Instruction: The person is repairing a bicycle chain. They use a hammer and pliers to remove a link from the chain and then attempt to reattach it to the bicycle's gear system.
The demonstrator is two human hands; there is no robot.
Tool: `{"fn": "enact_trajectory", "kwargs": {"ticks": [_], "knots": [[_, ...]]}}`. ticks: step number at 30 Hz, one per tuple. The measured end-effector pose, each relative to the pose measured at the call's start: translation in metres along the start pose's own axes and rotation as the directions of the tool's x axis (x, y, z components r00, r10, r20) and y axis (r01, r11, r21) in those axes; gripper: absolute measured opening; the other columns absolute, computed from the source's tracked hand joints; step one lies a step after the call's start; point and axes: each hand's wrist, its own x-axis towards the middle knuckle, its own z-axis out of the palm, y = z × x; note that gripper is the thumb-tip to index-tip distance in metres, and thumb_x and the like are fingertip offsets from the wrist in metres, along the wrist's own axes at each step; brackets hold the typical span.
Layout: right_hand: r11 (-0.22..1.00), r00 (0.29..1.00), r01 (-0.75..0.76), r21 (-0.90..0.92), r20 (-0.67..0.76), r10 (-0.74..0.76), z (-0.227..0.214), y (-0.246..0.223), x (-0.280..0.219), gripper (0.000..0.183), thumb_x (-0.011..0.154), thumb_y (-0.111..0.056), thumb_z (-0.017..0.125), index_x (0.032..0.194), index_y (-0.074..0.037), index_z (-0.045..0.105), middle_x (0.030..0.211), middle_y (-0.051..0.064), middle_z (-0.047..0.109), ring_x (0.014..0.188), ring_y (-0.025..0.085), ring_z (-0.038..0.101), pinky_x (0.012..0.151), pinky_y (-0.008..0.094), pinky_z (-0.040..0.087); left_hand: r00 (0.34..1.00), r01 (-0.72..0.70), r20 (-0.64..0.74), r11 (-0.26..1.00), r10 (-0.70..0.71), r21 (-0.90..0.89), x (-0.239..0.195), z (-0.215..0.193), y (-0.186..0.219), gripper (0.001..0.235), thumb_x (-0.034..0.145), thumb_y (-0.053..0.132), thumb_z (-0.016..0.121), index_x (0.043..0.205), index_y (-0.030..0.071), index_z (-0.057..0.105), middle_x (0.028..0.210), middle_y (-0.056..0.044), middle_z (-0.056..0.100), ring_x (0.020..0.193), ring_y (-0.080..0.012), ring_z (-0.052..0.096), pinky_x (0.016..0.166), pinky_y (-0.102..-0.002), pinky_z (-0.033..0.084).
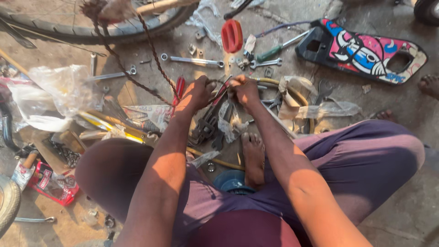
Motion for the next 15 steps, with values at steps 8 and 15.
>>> {"fn": "enact_trajectory", "kwargs": {"ticks": [8, 15], "knots": [[0.935, 0.923, 0.293, 0.202, -0.313, -0.222, -0.002, -0.090, -0.025, 0.020, 0.097, -0.002, 0.055, 0.116, -0.002, 0.060, 0.080, 0.011, 0.071, 0.058, 0.016, 0.066, 0.051, 0.030, 0.057, 0.975, 0.210, 0.200, 0.717, -0.100, -0.665, 0.009, -0.015, 0.067, 0.028, 0.101, 0.031, 0.055, 0.109, 0.004, 0.057, 0.073, -0.012, 0.062, 0.052, -0.0211, 0.064, 0.046, -0.037, 0.055], [0.831, 0.829, 0.504, -0.234, -0.137, -0.542, -0.003, -0.183, -0.049, 0.017, 0.093, 0.000, 0.071, 0.110, 0.003, 0.074, 0.082, 0.007, 0.071, 0.060, 0.011, 0.062, 0.052, 0.026, 0.050, 0.979, -0.155, -0.197, 0.449, -0.049, -0.880, 0.025, -0.068, 0.086, 0.041, 0.104, 0.033, 0.054, 0.102, -0.007, 0.061, 0.076, -0.014, 0.064, 0.058, -0.0225, 0.064, 0.048, -0.038, 0.054]]}}
